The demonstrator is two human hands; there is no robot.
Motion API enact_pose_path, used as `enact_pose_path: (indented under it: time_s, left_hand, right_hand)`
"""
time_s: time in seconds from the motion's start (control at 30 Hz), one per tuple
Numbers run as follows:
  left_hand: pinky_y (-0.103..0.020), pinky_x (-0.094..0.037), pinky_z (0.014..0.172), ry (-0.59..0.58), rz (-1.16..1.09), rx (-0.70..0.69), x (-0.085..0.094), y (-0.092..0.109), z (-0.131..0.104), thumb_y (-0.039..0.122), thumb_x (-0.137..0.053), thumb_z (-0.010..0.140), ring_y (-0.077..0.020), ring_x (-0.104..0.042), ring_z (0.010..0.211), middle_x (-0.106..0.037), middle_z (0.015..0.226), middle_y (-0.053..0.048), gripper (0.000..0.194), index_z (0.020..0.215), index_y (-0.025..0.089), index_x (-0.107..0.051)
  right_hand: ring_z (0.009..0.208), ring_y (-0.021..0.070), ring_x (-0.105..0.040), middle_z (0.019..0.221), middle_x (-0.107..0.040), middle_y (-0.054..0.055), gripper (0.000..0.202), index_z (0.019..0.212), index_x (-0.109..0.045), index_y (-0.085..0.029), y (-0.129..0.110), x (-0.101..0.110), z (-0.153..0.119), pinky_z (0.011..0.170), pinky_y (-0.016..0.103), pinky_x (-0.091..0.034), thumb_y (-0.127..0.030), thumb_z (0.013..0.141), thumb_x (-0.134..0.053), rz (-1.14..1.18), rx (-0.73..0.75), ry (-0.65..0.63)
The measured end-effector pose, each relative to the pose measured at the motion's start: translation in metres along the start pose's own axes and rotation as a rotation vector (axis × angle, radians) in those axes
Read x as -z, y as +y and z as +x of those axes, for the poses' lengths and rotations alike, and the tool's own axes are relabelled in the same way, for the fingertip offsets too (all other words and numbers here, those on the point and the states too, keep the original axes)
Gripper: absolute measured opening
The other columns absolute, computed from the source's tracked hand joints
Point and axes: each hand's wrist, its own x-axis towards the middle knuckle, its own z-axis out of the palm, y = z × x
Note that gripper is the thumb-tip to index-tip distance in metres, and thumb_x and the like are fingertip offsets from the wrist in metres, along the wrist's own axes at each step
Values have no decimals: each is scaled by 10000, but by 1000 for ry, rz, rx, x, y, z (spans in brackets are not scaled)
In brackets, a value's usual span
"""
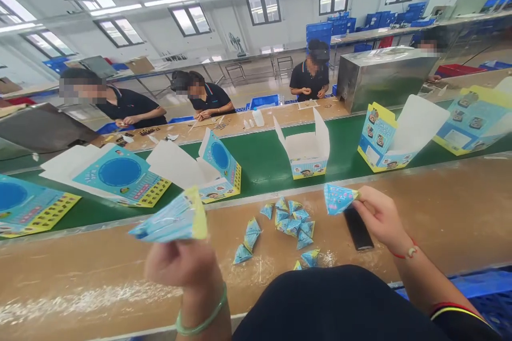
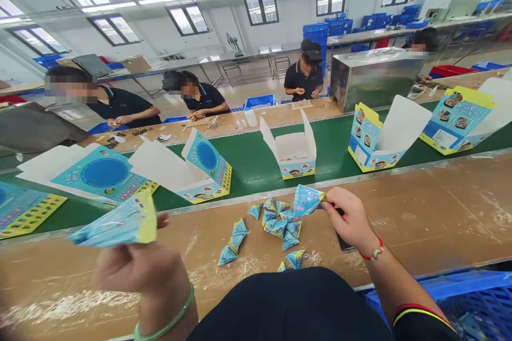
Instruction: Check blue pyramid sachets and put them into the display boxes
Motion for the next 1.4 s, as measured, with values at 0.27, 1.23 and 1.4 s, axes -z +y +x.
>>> enact_pose_path:
  time_s: [0.27,1.23,1.4]
  left_hand:
    - [-276,-465,631,-649,-124,310,-55,-28,-73,306,-699,754,-199,-649,620,-724,649,-26,107,709,227,-756]
    - [-349,-420,1014,-1230,495,496,-156,-127,-211,282,-598,867,-269,-567,1223,-625,1275,-125,315,1162,205,-677]
    - [-450,-408,974,-1121,594,559,-161,-128,-212,267,-620,834,-336,-608,1117,-698,983,-130,130,761,180,-684]
  right_hand:
    - [558,145,-487,592,-569,12,350,586,-528,-196,73,-55,-40,547,255,-325,-308,915,-488,-150,-187,-366]
    - [1150,261,-588,1254,-629,136,238,1096,-697,-169,168,-224,-67,971,371,-436,-158,902,-559,-184,-431,-834]
    - [1079,242,-595,1093,-676,114,113,954,-667,-134,172,-219,-62,959,400,-429,-201,921,-583,-218,-495,-742]
